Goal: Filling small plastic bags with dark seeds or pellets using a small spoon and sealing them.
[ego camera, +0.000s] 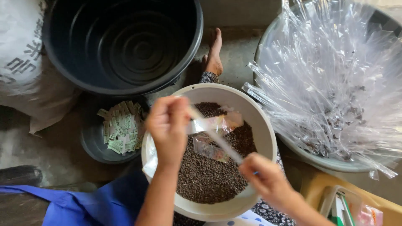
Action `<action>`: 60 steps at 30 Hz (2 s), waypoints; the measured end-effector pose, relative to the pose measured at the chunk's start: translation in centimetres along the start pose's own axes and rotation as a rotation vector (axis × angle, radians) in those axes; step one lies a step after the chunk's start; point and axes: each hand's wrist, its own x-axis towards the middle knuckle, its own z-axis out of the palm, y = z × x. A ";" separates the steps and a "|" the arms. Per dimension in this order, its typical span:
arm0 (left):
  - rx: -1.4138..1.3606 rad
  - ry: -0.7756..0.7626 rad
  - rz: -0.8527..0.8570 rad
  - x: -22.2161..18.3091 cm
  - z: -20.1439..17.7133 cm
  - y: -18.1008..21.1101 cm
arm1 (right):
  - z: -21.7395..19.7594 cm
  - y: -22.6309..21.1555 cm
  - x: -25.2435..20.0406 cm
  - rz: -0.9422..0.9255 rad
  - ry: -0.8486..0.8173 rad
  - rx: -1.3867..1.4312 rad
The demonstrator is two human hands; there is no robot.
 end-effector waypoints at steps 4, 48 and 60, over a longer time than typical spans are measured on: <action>0.173 -0.194 0.155 -0.8 5.0 -4.9 | -10.4 5.3 -0.8 0.057 0.379 -0.439; 0.032 -0.334 -0.084 -8.0 1.6 1.6 | -7.0 -6.2 7.7 -0.118 0.101 0.346; 0.085 -0.370 0.056 -3.1 0.4 8.0 | 1.2 -1.2 6.0 0.024 -0.116 0.177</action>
